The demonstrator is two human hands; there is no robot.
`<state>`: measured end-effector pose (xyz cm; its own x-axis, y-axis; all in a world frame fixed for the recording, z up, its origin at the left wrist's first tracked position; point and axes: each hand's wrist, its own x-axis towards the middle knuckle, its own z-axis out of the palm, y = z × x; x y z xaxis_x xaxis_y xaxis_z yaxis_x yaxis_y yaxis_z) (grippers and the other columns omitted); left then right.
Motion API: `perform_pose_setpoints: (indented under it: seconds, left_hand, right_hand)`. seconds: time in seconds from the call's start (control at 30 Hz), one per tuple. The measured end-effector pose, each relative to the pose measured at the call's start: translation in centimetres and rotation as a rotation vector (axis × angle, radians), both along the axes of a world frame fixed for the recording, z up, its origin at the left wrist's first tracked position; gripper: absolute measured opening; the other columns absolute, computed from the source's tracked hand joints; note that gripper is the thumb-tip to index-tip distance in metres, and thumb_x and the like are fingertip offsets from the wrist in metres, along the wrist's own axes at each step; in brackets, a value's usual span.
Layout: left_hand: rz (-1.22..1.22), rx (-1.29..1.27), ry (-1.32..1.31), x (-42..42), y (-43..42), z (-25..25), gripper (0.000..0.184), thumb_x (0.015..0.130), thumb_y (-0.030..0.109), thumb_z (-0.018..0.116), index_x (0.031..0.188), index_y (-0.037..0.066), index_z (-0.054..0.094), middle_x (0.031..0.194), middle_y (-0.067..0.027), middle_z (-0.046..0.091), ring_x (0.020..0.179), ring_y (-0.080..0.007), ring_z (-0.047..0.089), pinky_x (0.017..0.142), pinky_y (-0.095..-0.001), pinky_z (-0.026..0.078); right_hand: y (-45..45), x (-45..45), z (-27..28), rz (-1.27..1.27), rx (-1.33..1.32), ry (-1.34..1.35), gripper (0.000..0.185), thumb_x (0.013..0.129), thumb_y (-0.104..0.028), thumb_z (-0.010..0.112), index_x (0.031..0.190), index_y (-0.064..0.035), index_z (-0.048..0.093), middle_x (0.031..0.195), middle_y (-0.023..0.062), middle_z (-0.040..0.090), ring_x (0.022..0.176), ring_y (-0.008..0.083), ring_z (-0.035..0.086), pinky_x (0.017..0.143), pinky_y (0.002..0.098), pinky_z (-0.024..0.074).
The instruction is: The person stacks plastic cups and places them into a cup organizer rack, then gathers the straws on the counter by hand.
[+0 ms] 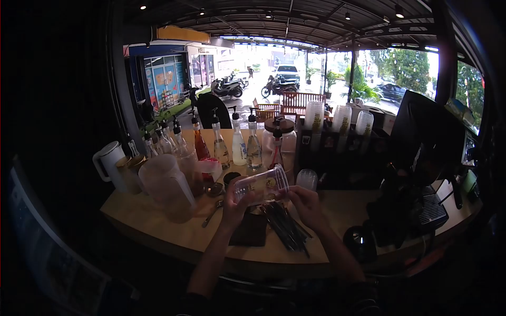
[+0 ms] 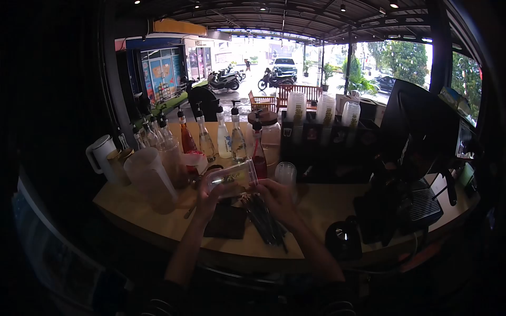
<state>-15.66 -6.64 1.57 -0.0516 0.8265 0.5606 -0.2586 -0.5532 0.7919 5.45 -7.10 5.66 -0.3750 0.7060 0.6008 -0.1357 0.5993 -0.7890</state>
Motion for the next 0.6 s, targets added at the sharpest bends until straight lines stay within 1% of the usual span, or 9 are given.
perform_pose_setpoints:
  seconds: [0.1, 0.17, 0.2, 0.27, 0.3, 0.37, 0.4, 0.47, 0.6]
  left_hand:
    - [0.019, 0.032, 0.003, 0.0, -0.2, 0.2, 0.057, 0.078, 0.035, 0.069, 0.120, 0.007, 0.044, 0.112, -0.0073, 0.050, 0.103, -0.0157, 0.052, 0.088, -0.0298, 0.045]
    - [-0.061, 0.062, 0.001, 0.3, -1.3, 0.8, 0.059, 0.077, 0.036, 0.069, 0.121, 0.006, 0.043, 0.113, -0.0080, 0.050, 0.102, -0.0192, 0.055, 0.088, -0.0313, 0.046]
    - [-0.062, 0.057, 0.002, 0.4, -1.5, 0.9, 0.059, 0.077, 0.036, 0.069, 0.121, 0.006, 0.043, 0.113, -0.0080, 0.050, 0.102, -0.0192, 0.055, 0.088, -0.0313, 0.046]
    - [-0.037, 0.079, 0.023, 0.6, -1.7, 1.0, 0.060, 0.078, 0.036, 0.068, 0.122, 0.005, 0.040, 0.113, -0.0095, 0.050, 0.101, -0.0246, 0.058, 0.087, -0.0346, 0.049]
    - [-0.037, 0.077, 0.021, 0.4, -1.3, 0.5, 0.060, 0.078, 0.036, 0.068, 0.122, 0.005, 0.040, 0.113, -0.0095, 0.050, 0.101, -0.0246, 0.058, 0.087, -0.0346, 0.049]
    - [0.114, 0.060, 0.045, -0.2, -0.1, -0.7, 0.056, 0.083, 0.037, 0.062, 0.123, 0.005, 0.039, 0.114, -0.0115, 0.049, 0.100, -0.0291, 0.059, 0.084, -0.0386, 0.051]
    - [0.115, 0.060, 0.042, 0.0, -0.5, -0.1, 0.056, 0.083, 0.037, 0.062, 0.123, 0.005, 0.039, 0.114, -0.0115, 0.049, 0.100, -0.0291, 0.059, 0.084, -0.0386, 0.051]
    - [-0.146, -0.240, -0.294, 0.3, -1.4, 1.2, 0.049, 0.088, 0.037, 0.054, 0.121, 0.003, 0.040, 0.113, -0.0140, 0.051, 0.097, -0.0290, 0.060, 0.079, -0.0381, 0.054]
    - [-0.103, -0.246, -0.248, 0.8, -1.6, 1.7, 0.048, 0.090, 0.038, 0.051, 0.119, 0.001, 0.042, 0.110, -0.0152, 0.053, 0.092, -0.0287, 0.062, 0.074, -0.0361, 0.056]
  right_hand:
    - [0.0, -0.2, 0.3, -0.081, 0.113, -0.071, 0.022, 0.094, -0.012, 0.046, 0.102, 0.0047, 0.058, 0.088, 0.0089, 0.065, 0.087, 0.0142, 0.062, 0.078, 0.0268, 0.0488]
    - [-0.7, -0.5, 0.9, -0.053, -0.056, 0.009, 0.021, 0.093, -0.012, 0.047, 0.101, 0.0042, 0.059, 0.089, 0.0094, 0.066, 0.086, 0.0140, 0.062, 0.076, 0.0268, 0.0493]
    - [-0.7, -0.5, 1.0, -0.055, -0.060, 0.011, 0.021, 0.093, -0.012, 0.047, 0.101, 0.0042, 0.059, 0.089, 0.0094, 0.066, 0.086, 0.0140, 0.062, 0.076, 0.0268, 0.0493]
    - [-0.7, -0.4, 1.1, -0.021, -0.107, 0.072, 0.021, 0.092, -0.009, 0.047, 0.097, 0.0056, 0.060, 0.085, 0.0097, 0.066, 0.082, 0.0158, 0.063, 0.076, 0.0286, 0.0492]
    - [-0.7, -0.4, 0.9, -0.020, -0.110, 0.071, 0.021, 0.092, -0.009, 0.047, 0.097, 0.0056, 0.060, 0.085, 0.0097, 0.066, 0.082, 0.0158, 0.063, 0.076, 0.0286, 0.0492]
    - [-0.5, -0.2, 0.2, -0.073, 0.067, -0.033, 0.019, 0.091, -0.010, 0.050, 0.100, 0.0033, 0.059, 0.092, 0.0112, 0.067, 0.085, 0.0145, 0.064, 0.075, 0.0273, 0.0494]
    - [-0.6, -0.1, 0.1, -0.073, 0.068, -0.036, 0.019, 0.091, -0.010, 0.050, 0.100, 0.0033, 0.059, 0.092, 0.0112, 0.067, 0.085, 0.0145, 0.064, 0.075, 0.0273, 0.0494]
    - [-1.0, 0.0, 0.0, -0.232, 0.328, -0.207, 0.019, 0.089, -0.008, 0.051, 0.102, 0.0033, 0.060, 0.092, 0.0113, 0.067, 0.087, 0.0159, 0.064, 0.076, 0.0275, 0.0490]
    - [-1.1, 0.0, 0.2, -0.230, 0.275, -0.197, 0.018, 0.086, -0.004, 0.053, 0.102, 0.0006, 0.062, 0.091, 0.0099, 0.067, 0.086, 0.0152, 0.064, 0.078, 0.0288, 0.0486]
